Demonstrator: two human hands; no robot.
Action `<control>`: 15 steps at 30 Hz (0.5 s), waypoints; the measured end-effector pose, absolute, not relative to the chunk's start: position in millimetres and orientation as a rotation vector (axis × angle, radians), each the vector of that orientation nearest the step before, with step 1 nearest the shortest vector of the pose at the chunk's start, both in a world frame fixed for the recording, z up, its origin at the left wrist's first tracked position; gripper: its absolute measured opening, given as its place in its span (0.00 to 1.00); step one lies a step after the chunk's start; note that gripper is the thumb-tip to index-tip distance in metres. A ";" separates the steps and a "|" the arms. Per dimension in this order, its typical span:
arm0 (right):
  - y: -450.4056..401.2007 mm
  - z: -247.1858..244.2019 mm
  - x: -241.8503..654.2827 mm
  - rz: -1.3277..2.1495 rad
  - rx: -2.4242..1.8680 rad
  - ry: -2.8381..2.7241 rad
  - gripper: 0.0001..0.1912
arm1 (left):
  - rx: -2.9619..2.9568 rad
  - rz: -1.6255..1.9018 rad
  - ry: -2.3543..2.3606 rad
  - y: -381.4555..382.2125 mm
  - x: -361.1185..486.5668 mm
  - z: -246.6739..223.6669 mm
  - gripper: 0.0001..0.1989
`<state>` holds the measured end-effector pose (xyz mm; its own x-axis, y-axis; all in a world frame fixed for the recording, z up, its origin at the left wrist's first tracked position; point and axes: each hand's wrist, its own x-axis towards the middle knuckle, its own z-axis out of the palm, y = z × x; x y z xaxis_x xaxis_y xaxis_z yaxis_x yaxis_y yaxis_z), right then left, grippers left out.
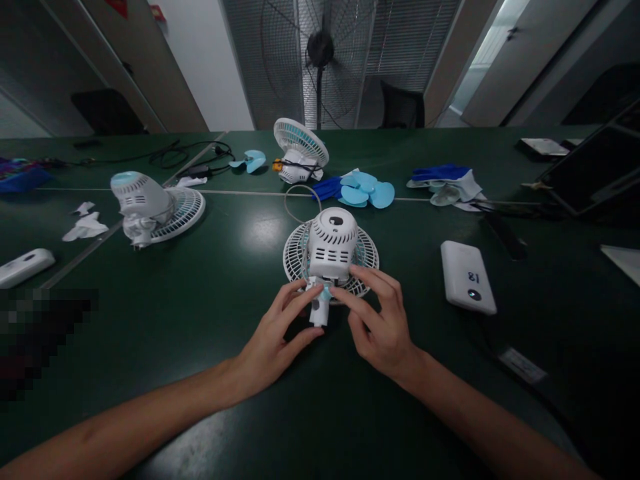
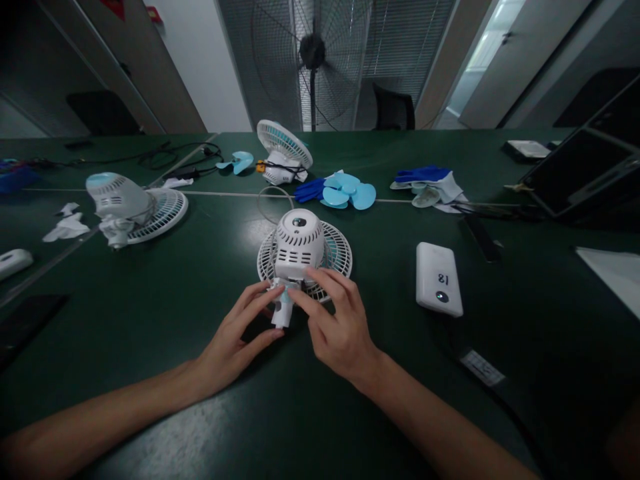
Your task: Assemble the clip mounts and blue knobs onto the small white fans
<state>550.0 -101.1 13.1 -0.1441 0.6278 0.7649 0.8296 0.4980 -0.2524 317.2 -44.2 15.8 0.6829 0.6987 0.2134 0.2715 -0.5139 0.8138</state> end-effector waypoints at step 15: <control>-101.2 13.5 549.6 -0.255 -1.208 -1.907 0.20 | 2.141 0.700 0.731 -44.2 316.7 16.2 0.32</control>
<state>549.6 -101.2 13.5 -0.1802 0.6487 0.7394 0.8199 0.5144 -0.2515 316.7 -44.2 16.2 0.6865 0.6853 0.2429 0.2722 -0.5520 0.7882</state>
